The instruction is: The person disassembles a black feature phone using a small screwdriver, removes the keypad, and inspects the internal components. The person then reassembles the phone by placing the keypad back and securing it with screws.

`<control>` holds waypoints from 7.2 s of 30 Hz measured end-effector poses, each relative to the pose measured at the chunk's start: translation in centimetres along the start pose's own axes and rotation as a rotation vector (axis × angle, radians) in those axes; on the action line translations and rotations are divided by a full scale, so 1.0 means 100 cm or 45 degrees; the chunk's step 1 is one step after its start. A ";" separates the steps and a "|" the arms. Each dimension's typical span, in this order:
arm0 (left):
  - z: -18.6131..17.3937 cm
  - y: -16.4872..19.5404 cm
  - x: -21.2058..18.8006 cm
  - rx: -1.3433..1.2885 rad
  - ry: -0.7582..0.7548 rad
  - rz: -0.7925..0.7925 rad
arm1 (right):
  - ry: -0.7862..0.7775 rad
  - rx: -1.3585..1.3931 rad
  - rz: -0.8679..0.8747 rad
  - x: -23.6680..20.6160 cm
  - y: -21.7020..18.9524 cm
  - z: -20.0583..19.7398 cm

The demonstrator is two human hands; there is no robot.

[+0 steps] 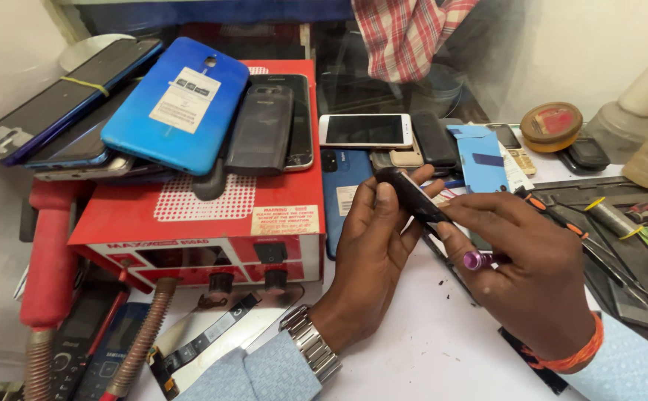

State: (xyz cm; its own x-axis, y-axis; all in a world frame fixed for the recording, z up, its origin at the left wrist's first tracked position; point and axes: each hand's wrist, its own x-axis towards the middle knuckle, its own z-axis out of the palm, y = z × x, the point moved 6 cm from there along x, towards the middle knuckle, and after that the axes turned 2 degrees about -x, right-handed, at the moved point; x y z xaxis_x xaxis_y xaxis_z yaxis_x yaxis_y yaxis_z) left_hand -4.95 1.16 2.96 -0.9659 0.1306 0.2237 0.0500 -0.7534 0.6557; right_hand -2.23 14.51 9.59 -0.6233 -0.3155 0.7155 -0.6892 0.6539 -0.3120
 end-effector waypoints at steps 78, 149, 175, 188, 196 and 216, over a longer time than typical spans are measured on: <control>-0.024 -0.005 -0.004 0.174 0.411 -0.144 | -1.136 -0.750 0.576 0.019 0.056 0.005; -0.015 -0.015 -0.012 0.123 0.180 -0.226 | -0.560 0.943 0.965 -0.004 0.050 0.048; -0.026 -0.017 -0.010 0.323 0.372 -0.232 | -0.476 0.811 0.813 -0.003 0.049 0.049; -0.031 -0.018 -0.005 0.100 0.434 -0.155 | -0.206 0.597 0.826 0.009 0.085 0.016; -0.033 -0.011 -0.006 0.249 0.563 -0.122 | -0.553 0.458 0.988 0.010 0.103 0.019; -0.020 -0.001 -0.011 0.266 0.495 -0.118 | -0.989 0.381 0.833 0.003 0.090 0.040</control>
State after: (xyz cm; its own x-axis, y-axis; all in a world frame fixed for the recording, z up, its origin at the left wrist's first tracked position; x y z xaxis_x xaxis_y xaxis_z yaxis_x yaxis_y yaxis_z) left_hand -4.41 -0.17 1.24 -0.9904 -0.0905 -0.1046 -0.0298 -0.5987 0.8004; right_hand -10.05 17.55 4.50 -0.8982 -0.3856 -0.2110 -0.1309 0.6928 -0.7091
